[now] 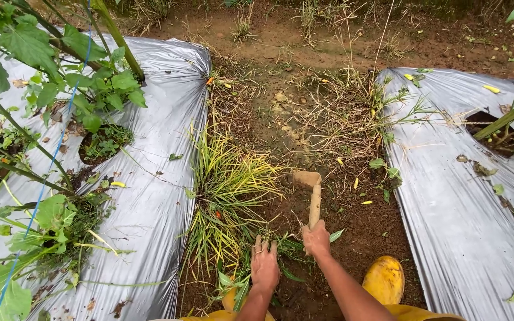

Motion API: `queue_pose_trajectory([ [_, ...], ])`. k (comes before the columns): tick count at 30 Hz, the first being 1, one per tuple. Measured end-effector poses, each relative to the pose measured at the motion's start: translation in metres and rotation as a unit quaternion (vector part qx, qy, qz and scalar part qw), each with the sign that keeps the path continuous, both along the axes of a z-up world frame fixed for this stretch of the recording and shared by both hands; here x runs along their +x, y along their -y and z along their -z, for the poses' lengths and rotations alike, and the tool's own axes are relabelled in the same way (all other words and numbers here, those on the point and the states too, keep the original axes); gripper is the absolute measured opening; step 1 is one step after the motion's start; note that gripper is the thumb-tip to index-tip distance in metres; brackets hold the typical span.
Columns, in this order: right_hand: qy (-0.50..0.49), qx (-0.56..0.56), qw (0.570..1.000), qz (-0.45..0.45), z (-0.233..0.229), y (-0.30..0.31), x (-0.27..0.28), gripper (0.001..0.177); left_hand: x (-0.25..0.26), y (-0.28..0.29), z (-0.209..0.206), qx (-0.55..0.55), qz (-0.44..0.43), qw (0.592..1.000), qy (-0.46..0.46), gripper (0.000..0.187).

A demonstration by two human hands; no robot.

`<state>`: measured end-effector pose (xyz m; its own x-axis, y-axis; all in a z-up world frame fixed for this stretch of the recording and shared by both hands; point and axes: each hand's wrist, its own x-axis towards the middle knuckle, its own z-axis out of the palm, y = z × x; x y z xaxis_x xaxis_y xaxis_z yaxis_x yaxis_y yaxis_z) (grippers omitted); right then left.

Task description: The person weeds a garden bed by hand and with a hoe. They pull weeds from around pepper plants and use a hoe to chop and remove grassy weeds from the soil between plastic mulch rows.

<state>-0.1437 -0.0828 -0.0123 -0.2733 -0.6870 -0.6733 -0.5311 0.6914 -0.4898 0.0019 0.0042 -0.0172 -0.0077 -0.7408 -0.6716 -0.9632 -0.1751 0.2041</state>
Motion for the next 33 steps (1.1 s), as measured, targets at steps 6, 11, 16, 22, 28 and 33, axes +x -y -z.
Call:
queue_pose_trajectory([
  [6, -0.021, 0.006, 1.000, -0.013, 0.002, -0.002, -0.005, 0.023, 0.000, 0.000, 0.005, -0.017, -0.003, 1.000, 0.002, 0.091],
  [11, 0.001, -0.037, 0.999, 0.036, -0.016, 0.004, -0.003, 0.019, -0.002, 0.002, 0.001, 0.007, -0.027, 1.000, -0.008, 0.092],
  [16, -0.016, -0.085, 0.994, 0.074, -0.018, 0.005, 0.002, 0.022, 0.000, 0.002, 0.031, -0.016, 0.007, 1.000, 0.015, 0.089],
  [22, 0.004, -0.013, 1.000, -0.007, -0.007, 0.000, 0.002, 0.021, 0.000, 0.000, 0.009, -0.011, 0.030, 0.999, 0.027, 0.086],
  [28, 0.019, 0.001, 1.000, 0.019, -0.017, 0.000, 0.005, 0.024, 0.001, -0.002, 0.000, -0.018, 0.009, 1.000, 0.007, 0.092],
  [33, 0.038, 0.001, 0.999, 0.014, -0.008, -0.034, 0.000, 0.017, 0.001, -0.001, -0.002, -0.013, 0.016, 1.000, 0.015, 0.093],
])
